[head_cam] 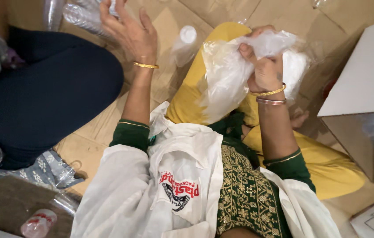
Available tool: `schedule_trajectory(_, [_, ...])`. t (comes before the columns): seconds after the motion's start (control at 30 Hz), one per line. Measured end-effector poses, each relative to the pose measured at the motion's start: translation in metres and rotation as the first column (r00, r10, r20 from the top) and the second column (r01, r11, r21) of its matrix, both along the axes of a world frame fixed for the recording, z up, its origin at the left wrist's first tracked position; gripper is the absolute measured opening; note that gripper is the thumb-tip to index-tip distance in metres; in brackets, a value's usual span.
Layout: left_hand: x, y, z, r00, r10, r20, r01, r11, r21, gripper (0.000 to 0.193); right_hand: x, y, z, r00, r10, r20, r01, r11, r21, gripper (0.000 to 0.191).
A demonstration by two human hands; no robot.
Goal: The person sits on the floor of a packing area and places clear plastic cups one at a time into a clear plastic bag, then ties the bag closed and sets filled bags aside near a cardboard box while other workers handle cups nearby.
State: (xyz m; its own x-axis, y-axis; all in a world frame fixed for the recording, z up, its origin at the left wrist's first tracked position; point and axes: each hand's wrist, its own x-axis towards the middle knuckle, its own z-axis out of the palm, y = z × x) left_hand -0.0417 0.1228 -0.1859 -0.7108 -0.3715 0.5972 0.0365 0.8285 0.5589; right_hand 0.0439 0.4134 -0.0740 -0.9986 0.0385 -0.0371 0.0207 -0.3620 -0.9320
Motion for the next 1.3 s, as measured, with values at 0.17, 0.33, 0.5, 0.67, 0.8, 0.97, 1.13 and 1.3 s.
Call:
schedule_trajectory(0.17, [0.001, -0.017, -0.023, 0.999, -0.035, 0.029, 0.032, 0.996, 0.087, 0.057, 0.003, 0.006, -0.001, 0.998, -0.04, 0.043, 0.036, 0.995, 0.091, 0.023])
schedule_trajectory(0.33, [-0.003, -0.026, -0.028, 0.914, -0.36, -0.186, 0.376, 0.925, 0.056, 0.063, 0.0, 0.004, -0.001, 1.0, -0.028, -0.006, 0.028, 0.999, -0.036, 0.027])
schedule_trajectory(0.5, [-0.008, -0.026, -0.027, 0.924, -0.377, -0.06, 0.382, 0.916, 0.125, 0.065, 0.003, -0.003, 0.014, 0.995, 0.03, -0.1, -0.027, 0.999, 0.033, 0.027])
schedule_trajectory(0.67, [-0.01, -0.027, -0.047, 0.893, -0.449, -0.036, 0.449, 0.878, 0.168, 0.067, 0.004, -0.003, 0.019, 0.994, 0.024, -0.102, -0.031, 0.997, -0.069, 0.027])
schedule_trajectory(0.8, [-0.01, -0.03, -0.074, 0.909, -0.416, 0.028, 0.405, 0.897, 0.179, 0.072, 0.004, 0.001, 0.011, 0.999, -0.039, -0.031, 0.038, 0.999, -0.037, 0.02])
schedule_trajectory(0.97, [-0.015, -0.028, -0.08, 0.907, -0.413, 0.086, 0.398, 0.905, 0.148, 0.075, 0.002, 0.006, 0.002, 0.998, -0.033, -0.051, 0.034, 0.999, 0.025, 0.023])
schedule_trajectory(1.13, [0.012, -0.011, -0.026, 0.864, -0.491, -0.11, 0.409, 0.555, 0.724, 0.081, 0.003, 0.011, 0.004, 0.997, -0.025, -0.076, 0.022, 0.999, -0.045, 0.028])
schedule_trajectory(1.3, [0.045, 0.019, 0.037, 0.604, -0.739, -0.298, 0.676, 0.278, 0.682, 0.056, -0.001, 0.007, 0.006, 0.999, 0.005, -0.051, -0.006, 1.0, -0.021, 0.031])
